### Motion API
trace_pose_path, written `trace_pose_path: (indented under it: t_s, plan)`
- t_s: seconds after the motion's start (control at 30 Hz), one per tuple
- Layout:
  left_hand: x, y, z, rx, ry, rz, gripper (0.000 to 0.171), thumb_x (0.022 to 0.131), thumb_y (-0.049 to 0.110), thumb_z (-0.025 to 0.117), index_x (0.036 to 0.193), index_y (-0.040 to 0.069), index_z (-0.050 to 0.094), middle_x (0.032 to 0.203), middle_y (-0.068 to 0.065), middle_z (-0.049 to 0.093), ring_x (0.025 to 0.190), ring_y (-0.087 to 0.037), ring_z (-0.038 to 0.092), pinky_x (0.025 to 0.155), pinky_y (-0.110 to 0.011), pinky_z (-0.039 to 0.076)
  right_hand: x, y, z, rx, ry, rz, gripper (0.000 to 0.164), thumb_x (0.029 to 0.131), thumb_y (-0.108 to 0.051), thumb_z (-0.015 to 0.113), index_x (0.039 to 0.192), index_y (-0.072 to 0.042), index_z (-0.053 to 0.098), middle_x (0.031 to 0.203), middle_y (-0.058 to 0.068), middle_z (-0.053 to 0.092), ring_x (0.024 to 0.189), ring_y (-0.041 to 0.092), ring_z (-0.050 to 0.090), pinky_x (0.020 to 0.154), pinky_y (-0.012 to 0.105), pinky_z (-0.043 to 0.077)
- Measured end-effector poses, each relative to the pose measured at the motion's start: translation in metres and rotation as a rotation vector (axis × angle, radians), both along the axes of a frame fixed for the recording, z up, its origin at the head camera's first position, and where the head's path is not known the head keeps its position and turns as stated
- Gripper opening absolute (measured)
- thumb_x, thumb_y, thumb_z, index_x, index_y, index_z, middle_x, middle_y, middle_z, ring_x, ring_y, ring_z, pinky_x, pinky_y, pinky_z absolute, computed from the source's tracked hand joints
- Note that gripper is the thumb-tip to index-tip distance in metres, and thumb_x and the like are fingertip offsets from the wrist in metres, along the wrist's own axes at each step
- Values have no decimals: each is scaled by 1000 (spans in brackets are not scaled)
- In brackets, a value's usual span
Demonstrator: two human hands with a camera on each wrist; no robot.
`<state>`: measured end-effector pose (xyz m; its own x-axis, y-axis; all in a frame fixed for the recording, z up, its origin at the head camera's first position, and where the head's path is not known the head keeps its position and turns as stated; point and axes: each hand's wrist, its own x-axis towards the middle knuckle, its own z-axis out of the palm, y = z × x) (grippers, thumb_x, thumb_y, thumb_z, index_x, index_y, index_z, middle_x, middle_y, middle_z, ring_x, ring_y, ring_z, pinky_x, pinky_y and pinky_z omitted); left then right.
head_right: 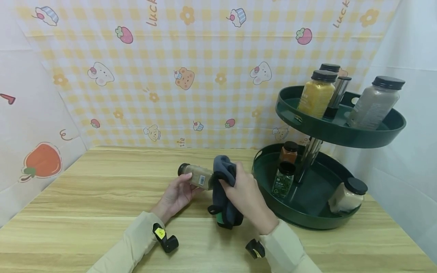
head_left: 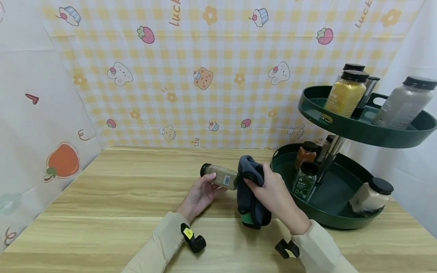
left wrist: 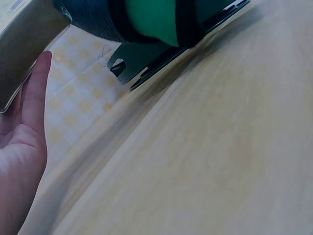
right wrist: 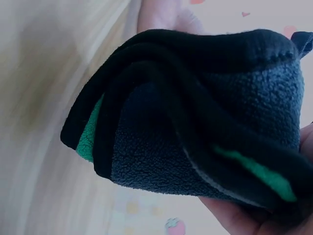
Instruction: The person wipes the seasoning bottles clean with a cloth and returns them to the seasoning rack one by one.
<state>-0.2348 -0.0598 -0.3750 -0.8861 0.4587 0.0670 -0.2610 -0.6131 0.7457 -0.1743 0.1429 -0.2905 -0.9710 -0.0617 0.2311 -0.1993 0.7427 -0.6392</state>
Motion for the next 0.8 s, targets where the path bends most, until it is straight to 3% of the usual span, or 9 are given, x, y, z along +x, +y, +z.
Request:
trace_pose_path:
  t_s: [0.23, 0.6, 0.8]
  plan:
    - [0, 0, 0, 14, 5, -3, 23, 91, 15, 43, 113, 13, 51, 103, -1, 62, 93, -12, 63, 89, -30, 49, 13, -8, 10, -50, 39, 58, 36, 87, -23, 64, 114, -7, 47, 103, 16, 65, 85, 24, 67, 71, 39, 54]
    - [0, 0, -1, -8, -5, -1, 29, 89, 15, 46, 118, 12, 48, 107, -3, 60, 94, -13, 61, 89, -30, 49, -6, 4, -3, 37, -2, -15, 39, 88, -25, 63, 116, -4, 45, 98, 21, 64, 78, 27, 67, 66, 38, 54]
    - [0, 0, 0, -7, 2, 2, 29, 90, 17, 46, 119, 13, 48, 107, -2, 60, 95, -13, 62, 89, -29, 49, 0, 1, 0, 29, -13, 23, 39, 88, -26, 63, 114, -4, 44, 100, 20, 64, 81, 25, 67, 65, 37, 54]
